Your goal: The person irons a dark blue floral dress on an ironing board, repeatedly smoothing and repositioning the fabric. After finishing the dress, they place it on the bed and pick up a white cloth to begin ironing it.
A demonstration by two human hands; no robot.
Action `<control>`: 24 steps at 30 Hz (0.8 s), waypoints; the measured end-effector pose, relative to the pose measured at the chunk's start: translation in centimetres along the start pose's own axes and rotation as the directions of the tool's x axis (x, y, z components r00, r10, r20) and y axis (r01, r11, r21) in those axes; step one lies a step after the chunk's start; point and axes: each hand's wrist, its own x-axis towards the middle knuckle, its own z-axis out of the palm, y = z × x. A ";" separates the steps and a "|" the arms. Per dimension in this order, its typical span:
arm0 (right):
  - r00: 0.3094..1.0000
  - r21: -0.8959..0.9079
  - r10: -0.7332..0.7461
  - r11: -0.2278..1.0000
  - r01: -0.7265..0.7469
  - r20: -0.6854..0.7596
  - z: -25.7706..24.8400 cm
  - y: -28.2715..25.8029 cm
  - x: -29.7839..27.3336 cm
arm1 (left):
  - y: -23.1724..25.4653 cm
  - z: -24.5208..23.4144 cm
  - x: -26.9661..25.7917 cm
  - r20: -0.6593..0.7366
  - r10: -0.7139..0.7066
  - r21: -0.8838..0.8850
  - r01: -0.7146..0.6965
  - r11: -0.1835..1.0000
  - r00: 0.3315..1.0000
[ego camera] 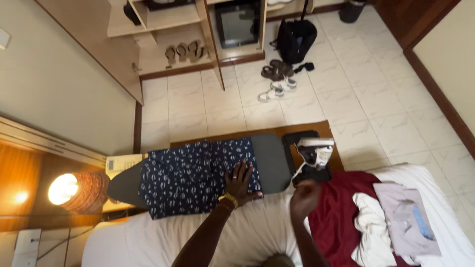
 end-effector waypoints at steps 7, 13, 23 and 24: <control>0.940 -0.009 -0.012 1.000 0.016 0.340 -0.8 -1.2 11.3 | 1.5 -0.9 1.0 0.308 -0.256 0.085 0.242 0.967 0.916; 0.934 -0.336 -0.174 0.899 0.281 0.313 -0.1 -3.1 14.6 | 0.3 1.0 -1.2 0.271 -0.338 0.074 0.331 0.941 0.901; 0.827 -0.381 0.275 0.921 -0.080 0.491 -1.8 -15.6 11.5 | 0.2 2.0 -0.8 0.236 -0.378 0.090 0.367 0.926 0.895; 0.812 -0.444 0.300 0.894 -0.056 0.501 -1.3 -16.1 10.4 | 0.1 1.8 -0.7 0.238 -0.374 0.071 0.368 0.927 0.896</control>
